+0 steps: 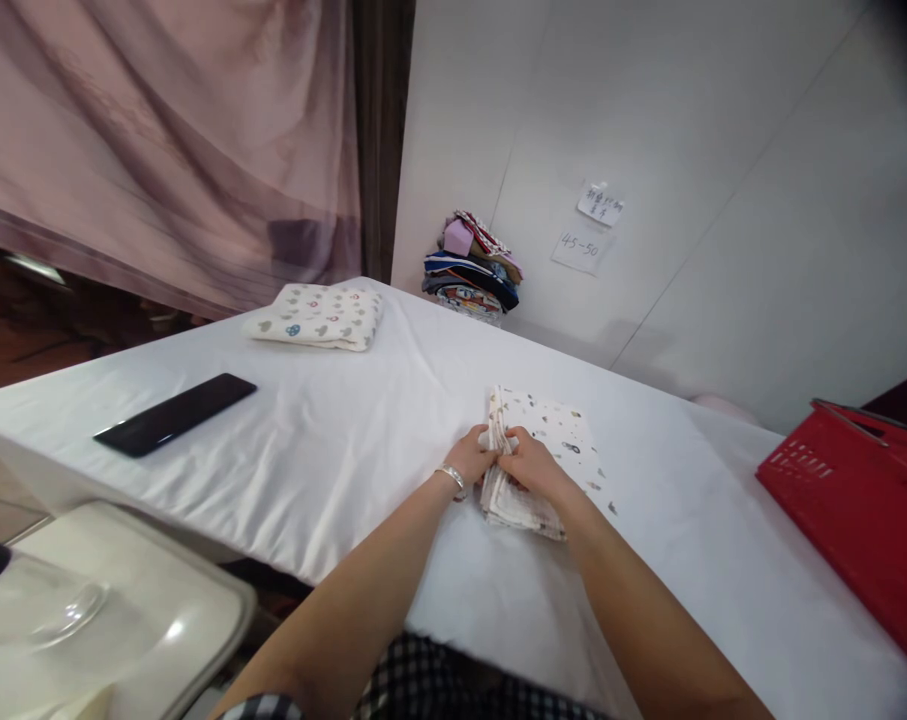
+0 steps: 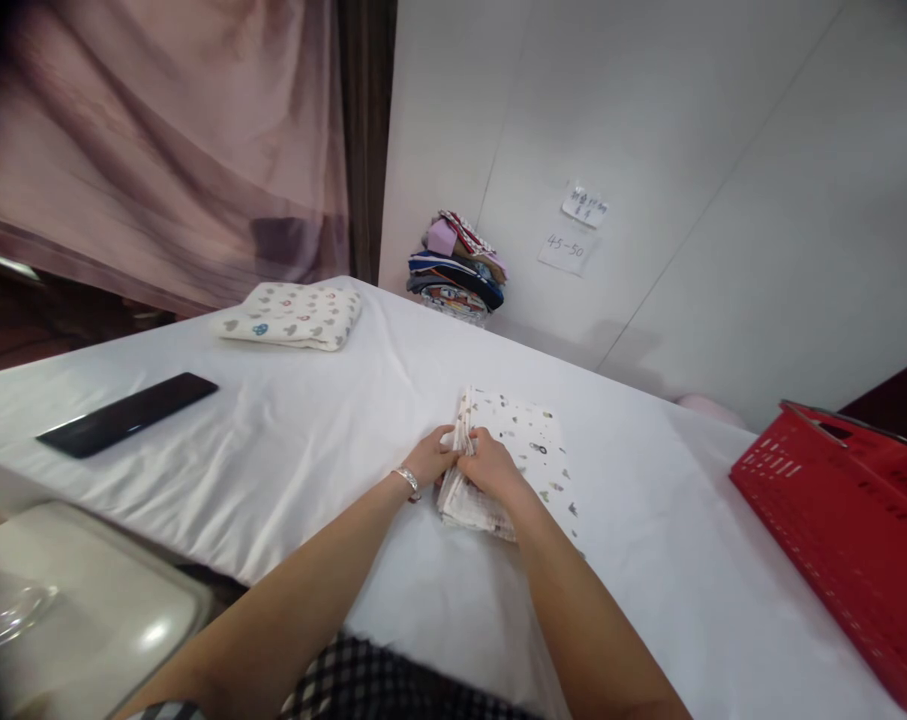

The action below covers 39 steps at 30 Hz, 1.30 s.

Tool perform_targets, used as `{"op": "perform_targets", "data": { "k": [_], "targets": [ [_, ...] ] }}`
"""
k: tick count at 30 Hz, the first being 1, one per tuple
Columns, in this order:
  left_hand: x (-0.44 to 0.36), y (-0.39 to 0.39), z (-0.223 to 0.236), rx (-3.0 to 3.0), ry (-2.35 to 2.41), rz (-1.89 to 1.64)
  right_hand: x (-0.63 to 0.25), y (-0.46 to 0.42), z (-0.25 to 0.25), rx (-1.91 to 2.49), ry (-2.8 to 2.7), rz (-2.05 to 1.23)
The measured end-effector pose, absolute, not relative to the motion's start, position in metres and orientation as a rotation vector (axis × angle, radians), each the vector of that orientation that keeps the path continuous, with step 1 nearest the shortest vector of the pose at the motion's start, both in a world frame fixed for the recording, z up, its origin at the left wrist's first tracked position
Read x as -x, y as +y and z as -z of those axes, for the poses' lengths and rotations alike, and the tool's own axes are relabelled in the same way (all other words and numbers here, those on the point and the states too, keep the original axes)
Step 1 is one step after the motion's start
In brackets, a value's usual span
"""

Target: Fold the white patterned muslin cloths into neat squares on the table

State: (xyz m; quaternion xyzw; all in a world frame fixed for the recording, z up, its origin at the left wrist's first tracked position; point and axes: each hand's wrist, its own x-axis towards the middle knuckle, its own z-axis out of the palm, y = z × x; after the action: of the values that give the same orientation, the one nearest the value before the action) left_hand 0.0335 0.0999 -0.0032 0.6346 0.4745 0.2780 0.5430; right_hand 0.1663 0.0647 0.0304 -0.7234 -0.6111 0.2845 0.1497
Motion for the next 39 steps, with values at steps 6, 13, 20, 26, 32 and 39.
{"op": "perform_targets", "data": {
  "k": [6,13,20,26,32,39],
  "targets": [
    [-0.034,0.101,0.005,-1.497,1.132,-0.67,-0.164,0.064,-0.038,2.105,-1.73,-0.887],
    [-0.033,0.099,-0.001,-1.431,1.13,-0.643,-0.165,0.066,-0.032,2.085,-1.744,-0.829],
    [-0.033,0.101,0.002,-1.453,1.122,-0.655,-0.17,0.065,-0.023,1.968,-1.606,-0.833],
    [-0.034,0.101,0.003,-1.474,1.145,-0.633,-0.174,0.062,-0.021,1.906,-1.513,-0.893],
    [-0.033,0.101,0.005,-1.509,1.116,-0.621,-0.164,0.056,-0.038,2.189,-1.795,-0.432],
    [-0.034,0.103,0.009,-1.534,1.113,-0.62,-0.152,0.059,-0.045,2.281,-1.953,-0.421]
  ]
}}
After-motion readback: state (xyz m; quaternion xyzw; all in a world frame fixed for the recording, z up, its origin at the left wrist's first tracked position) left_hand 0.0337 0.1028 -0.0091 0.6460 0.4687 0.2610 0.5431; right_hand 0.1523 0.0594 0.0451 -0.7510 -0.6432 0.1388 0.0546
